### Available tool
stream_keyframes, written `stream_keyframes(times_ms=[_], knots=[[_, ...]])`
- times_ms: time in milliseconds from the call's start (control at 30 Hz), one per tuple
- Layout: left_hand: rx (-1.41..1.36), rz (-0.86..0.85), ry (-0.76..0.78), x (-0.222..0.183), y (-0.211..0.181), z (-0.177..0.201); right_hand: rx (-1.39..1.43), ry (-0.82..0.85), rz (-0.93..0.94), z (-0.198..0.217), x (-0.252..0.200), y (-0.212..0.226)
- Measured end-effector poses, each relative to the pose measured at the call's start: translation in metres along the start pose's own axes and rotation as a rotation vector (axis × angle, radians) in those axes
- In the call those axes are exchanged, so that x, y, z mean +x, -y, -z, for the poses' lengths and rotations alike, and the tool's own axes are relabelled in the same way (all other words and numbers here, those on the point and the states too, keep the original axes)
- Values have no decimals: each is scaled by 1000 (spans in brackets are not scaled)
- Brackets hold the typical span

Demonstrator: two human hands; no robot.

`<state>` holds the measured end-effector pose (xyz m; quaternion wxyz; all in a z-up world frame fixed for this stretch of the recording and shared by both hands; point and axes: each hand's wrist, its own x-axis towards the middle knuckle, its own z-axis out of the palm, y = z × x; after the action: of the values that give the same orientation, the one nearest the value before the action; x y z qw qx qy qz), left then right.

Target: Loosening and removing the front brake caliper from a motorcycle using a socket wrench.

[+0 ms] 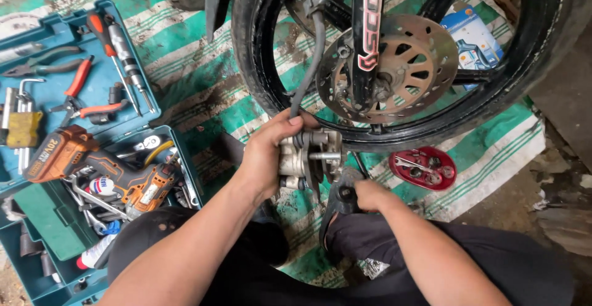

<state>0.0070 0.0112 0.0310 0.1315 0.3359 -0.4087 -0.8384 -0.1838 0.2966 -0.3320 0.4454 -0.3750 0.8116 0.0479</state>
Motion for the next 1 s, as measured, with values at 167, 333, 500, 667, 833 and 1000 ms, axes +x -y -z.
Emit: stream_keyframes(times_ms=[167,333,500,667,833,1000], knots=[[-15,36,-15,-9,-10,1,108,-206,-283,-44,49,-41],[-56,95,-112,-8,-11,7,320,-382,-444,-23,39,-63],[-72,83,-138,-7,-12,8,443,-353,-484,-4,19,-13],[-84,44,-94,-4,-7,11,384,-319,-531,10,26,-15],[-73,-34,-4,11,8,21,278,-297,-561,13,47,-22],[-27,-71,81,8,7,21,284,-305,-611,26,34,-25]])
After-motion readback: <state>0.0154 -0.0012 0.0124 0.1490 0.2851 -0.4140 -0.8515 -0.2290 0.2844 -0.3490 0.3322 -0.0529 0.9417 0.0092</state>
